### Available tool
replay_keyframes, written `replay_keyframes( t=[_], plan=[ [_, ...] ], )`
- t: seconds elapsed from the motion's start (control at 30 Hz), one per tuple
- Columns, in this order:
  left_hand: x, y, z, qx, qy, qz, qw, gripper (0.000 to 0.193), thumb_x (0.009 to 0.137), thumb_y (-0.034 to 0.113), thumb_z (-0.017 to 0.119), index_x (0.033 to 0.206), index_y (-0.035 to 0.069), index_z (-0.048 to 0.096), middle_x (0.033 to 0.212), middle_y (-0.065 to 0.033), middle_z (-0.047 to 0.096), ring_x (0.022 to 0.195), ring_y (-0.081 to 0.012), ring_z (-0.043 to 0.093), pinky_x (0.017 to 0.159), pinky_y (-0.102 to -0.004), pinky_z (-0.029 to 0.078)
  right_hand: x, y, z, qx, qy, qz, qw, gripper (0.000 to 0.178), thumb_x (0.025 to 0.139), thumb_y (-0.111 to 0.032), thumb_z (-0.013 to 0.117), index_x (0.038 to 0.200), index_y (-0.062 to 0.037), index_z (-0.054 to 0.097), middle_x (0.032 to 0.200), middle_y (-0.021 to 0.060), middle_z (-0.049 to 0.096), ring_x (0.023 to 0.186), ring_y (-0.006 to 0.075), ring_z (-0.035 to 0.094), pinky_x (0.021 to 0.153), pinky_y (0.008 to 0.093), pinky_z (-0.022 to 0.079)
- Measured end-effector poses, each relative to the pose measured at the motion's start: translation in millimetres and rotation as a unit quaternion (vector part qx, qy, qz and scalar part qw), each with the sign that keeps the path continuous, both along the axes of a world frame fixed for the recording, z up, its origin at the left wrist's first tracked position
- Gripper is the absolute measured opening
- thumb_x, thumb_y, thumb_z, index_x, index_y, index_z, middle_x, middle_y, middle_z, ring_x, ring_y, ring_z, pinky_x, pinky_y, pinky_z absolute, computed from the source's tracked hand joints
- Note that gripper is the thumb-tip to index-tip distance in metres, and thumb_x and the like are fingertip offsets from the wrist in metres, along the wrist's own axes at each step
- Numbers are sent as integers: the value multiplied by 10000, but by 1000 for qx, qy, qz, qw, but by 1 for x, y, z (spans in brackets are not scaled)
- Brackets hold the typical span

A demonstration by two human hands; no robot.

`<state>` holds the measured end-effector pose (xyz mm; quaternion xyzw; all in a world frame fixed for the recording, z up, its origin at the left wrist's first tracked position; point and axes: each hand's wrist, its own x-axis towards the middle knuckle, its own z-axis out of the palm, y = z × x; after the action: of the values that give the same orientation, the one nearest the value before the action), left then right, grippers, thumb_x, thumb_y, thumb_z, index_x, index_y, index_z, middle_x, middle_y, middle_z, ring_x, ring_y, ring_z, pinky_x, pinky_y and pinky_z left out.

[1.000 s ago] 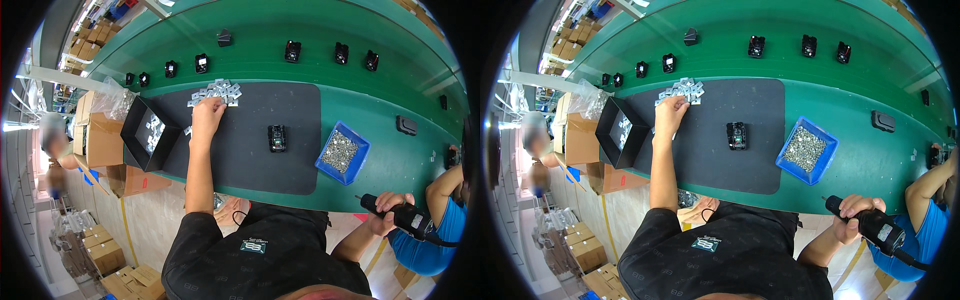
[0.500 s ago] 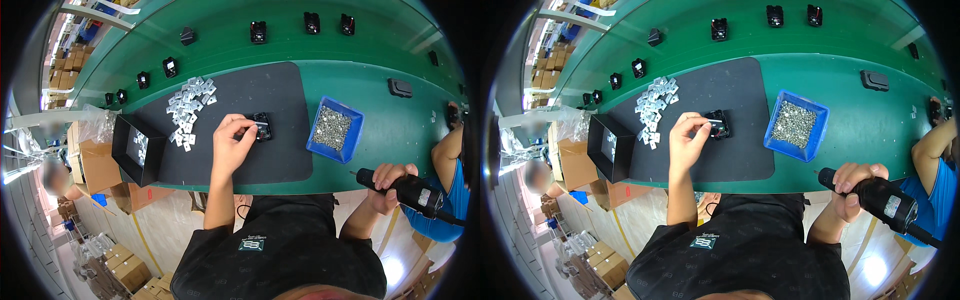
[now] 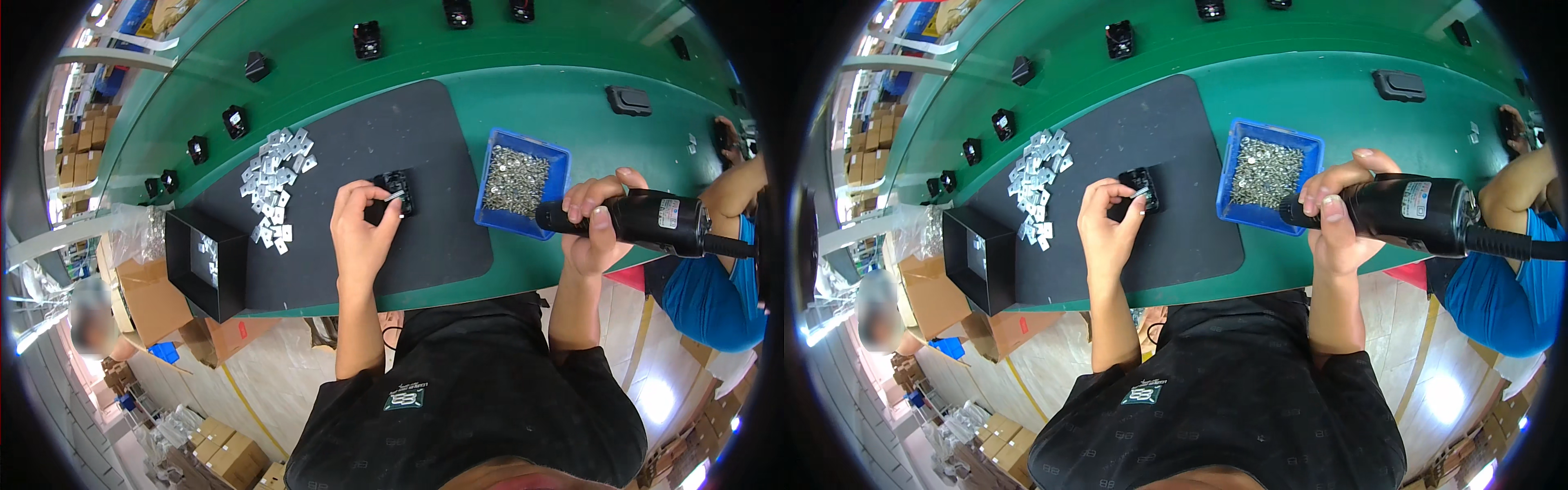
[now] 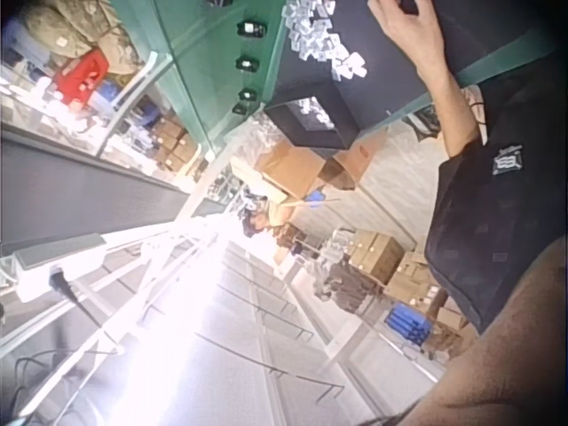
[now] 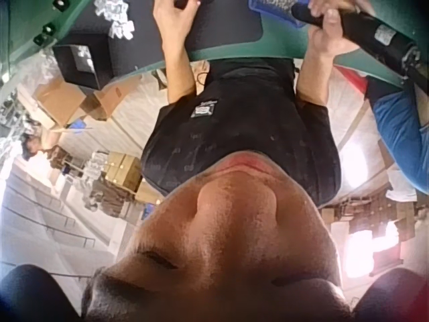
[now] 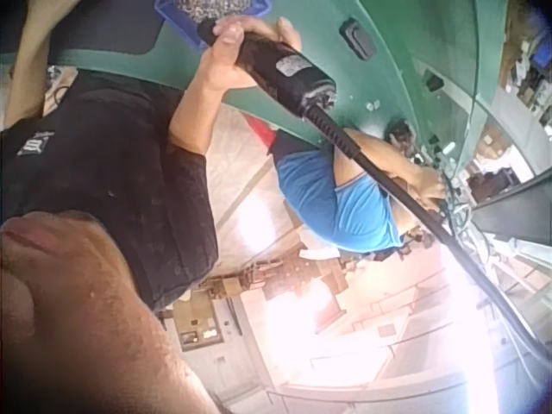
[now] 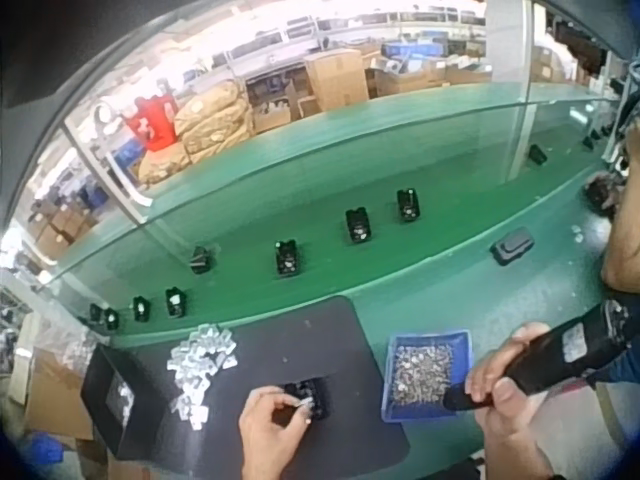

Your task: Assembling electronic components using an electric screwdriver.

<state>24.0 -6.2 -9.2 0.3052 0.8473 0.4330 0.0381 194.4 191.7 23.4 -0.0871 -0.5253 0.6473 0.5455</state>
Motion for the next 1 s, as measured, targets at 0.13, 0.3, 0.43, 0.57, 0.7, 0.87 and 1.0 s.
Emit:
replay_keyframes(
  t=[0.13, 0.3, 0.43, 0.57, 0.7, 0.87, 1.0],
  plan=[
    [-2, -3, 0, -9, -22, 4, 1000, 198, 687, 24, 732, 848, 6, 618, 952, -101, 606, 801, -216, 588, 716, -309, 488, -3, -4, 0, 12, -36, 5, 999, 484, 820, -121, 599, 1238, 4, 388, 719, 63, 487, 557, 135, 472, 555, 291, 427],
    [-4, 5, 14, -16, -54, 14, 998, 324, 701, 18, 724, 1009, 20, 626, 952, -102, 620, 785, -195, 587, 717, -303, 491, -7, -6, -4, -9, -52, 7, 999, 491, 799, -112, 624, 1214, 3, 388, 721, 67, 492, 556, 139, 472, 548, 298, 429],
    [-19, 4, 9, -60, -117, -52, 990, 369, 724, 37, 710, 1084, 35, 626, 862, -95, 621, 738, -182, 573, 713, -298, 495, -8, -6, -5, -15, -58, 25, 998, 505, 792, -102, 634, 1217, 5, 383, 715, 69, 490, 553, 142, 472, 544, 297, 432],
    [-26, 4, 12, -113, -114, -73, 984, 289, 705, 67, 726, 978, 32, 640, 743, -77, 555, 647, -175, 509, 596, -291, 441, -9, -7, -7, -14, -79, 23, 996, 496, 792, -91, 638, 1209, 10, 389, 703, 72, 489, 547, 142, 471, 541, 294, 435],
    [-25, 5, 18, -146, -98, -60, 983, 274, 668, 93, 764, 893, 22, 626, 725, -66, 544, 632, -176, 479, 577, -303, 418, -15, -4, -10, -27, -43, 31, 998, 463, 761, 15, 632, 1169, 46, 416, 671, 84, 542, 556, 139, 528, 523, 251, 465],
    [-24, 1, 11, -100, -95, -57, 989, 294, 677, 90, 757, 939, 24, 639, 847, -76, 609, 670, -175, 513, 613, -295, 444, -18, -2, -6, -37, -11, 28, 999, 461, 760, 4, 635, 1166, 36, 420, 665, 88, 539, 541, 141, 517, 518, 266, 465],
    [-24, -2, 11, -69, -91, -94, 989, 305, 700, 67, 721, 995, 31, 649, 943, -83, 634, 696, -172, 536, 633, -283, 458, -18, -3, -6, -22, -56, 23, 998, 474, 787, -84, 617, 1199, 16, 404, 699, 79, 494, 547, 142, 475, 546, 308, 444]
  ],
)
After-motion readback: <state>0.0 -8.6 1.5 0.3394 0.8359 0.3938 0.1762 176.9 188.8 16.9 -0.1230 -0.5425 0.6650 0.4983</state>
